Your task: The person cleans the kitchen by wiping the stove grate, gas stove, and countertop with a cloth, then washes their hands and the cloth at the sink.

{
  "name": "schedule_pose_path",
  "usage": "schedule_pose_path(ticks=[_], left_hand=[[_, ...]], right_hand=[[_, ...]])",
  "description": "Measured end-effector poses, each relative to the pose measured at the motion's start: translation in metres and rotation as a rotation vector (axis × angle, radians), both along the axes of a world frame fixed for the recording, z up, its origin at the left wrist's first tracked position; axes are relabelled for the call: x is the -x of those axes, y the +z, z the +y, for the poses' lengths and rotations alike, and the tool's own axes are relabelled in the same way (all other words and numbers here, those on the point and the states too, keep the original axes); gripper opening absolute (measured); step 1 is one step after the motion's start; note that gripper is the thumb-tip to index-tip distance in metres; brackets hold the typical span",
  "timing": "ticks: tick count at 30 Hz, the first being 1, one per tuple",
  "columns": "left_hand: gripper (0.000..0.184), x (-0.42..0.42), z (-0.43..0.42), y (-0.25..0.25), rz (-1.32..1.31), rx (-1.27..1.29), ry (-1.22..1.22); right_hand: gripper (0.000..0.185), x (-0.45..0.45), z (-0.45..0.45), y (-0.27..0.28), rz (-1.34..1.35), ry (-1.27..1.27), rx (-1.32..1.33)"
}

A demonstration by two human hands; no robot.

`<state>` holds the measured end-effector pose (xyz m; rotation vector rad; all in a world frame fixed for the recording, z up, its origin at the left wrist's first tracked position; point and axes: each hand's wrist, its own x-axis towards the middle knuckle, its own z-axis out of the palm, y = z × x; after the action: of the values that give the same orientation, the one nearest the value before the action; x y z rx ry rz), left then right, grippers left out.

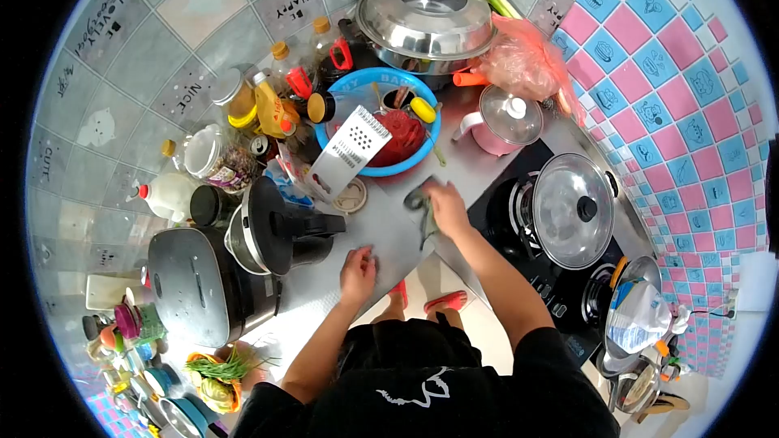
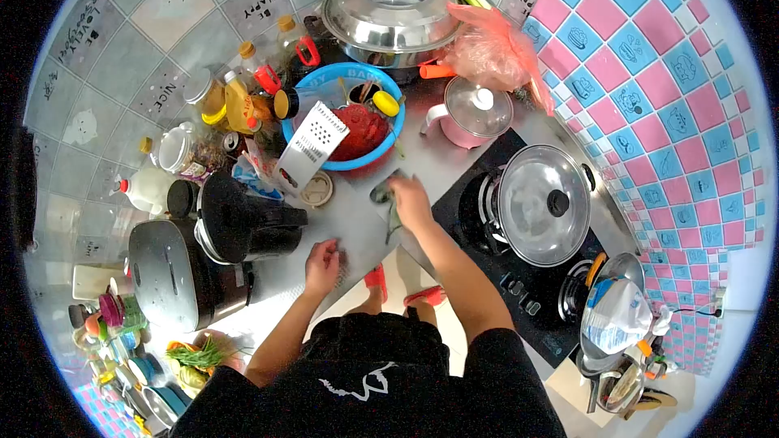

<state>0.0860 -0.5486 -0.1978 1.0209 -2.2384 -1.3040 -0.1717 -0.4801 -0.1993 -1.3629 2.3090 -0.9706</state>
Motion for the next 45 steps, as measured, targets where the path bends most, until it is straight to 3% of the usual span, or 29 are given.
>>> schedule_pose_path(ticks=[2,4,5,7,11,13,15,17,19,21,27,31,33,35,39,41,45], left_hand=[[0.028,-0.004,-0.004,-0.009,-0.019,0.013,0.014],[0.027,-0.005,-0.003,-0.007,-0.040,0.017,0.010],[0.026,-0.007,-0.003,-0.007,-0.057,0.025,0.002],[0.026,-0.009,-0.002,-0.012,-0.068,0.012,0.005],[0.025,-0.009,0.000,-0.009,-0.058,-0.028,-0.012],[0.025,-0.007,-0.004,-0.005,-0.052,-0.014,-0.017],[0.025,-0.008,-0.006,-0.005,-0.058,-0.009,-0.016],[0.027,-0.011,-0.010,-0.012,-0.053,0.072,-0.058],[0.026,-0.014,-0.009,-0.018,-0.056,0.077,-0.050],[0.026,-0.013,-0.010,-0.015,-0.091,0.034,-0.068],[0.026,-0.002,-0.008,-0.007,-0.081,-0.008,-0.081],[0.025,0.008,-0.012,-0.001,-0.063,-0.001,-0.091],[0.025,0.010,-0.015,-0.005,-0.041,-0.003,-0.085],[0.025,0.016,-0.016,-0.001,-0.039,0.016,-0.107],[0.025,0.024,-0.010,-0.003,0.014,0.002,-0.155],[0.025,0.026,-0.006,-0.008,0.008,-0.019,-0.158],[0.025,0.025,-0.007,-0.009,0.024,-0.032,-0.159]], right_hand=[[0.032,-0.001,-0.022,-0.008,-0.051,-0.112,0.041],[0.039,-0.026,-0.052,-0.042,0.300,-0.269,0.168],[0.039,-0.042,-0.050,-0.036,0.293,-0.273,0.162],[0.045,-0.080,-0.030,-0.022,0.235,-0.077,0.055],[0.041,-0.090,0.026,-0.016,0.216,-0.013,0.008],[0.041,-0.077,0.044,-0.007,-0.174,-0.045,-0.096],[0.035,-0.031,0.045,0.003,0.025,-0.162,0.131],[0.032,0.019,0.033,0.034,0.104,-0.346,-0.041],[0.035,0.061,0.022,-0.003,0.355,-0.462,-0.125],[0.038,0.047,0.016,-0.033,0.532,-0.514,-0.173],[0.037,-0.100,0.065,-0.024,0.288,-0.203,-0.067],[0.034,-0.096,0.086,-0.014,0.044,-0.231,0.039],[0.032,-0.066,0.072,0.009,0.232,-0.330,0.182],[0.034,-0.046,0.052,0.014,0.407,-0.434,0.043],[0.035,-0.084,0.076,-0.020,0.382,-0.253,0.028],[0.035,-0.109,0.117,-0.019,0.229,-0.197,-0.014],[0.034,-0.126,0.213,0.004,0.246,-0.312,-0.176]])
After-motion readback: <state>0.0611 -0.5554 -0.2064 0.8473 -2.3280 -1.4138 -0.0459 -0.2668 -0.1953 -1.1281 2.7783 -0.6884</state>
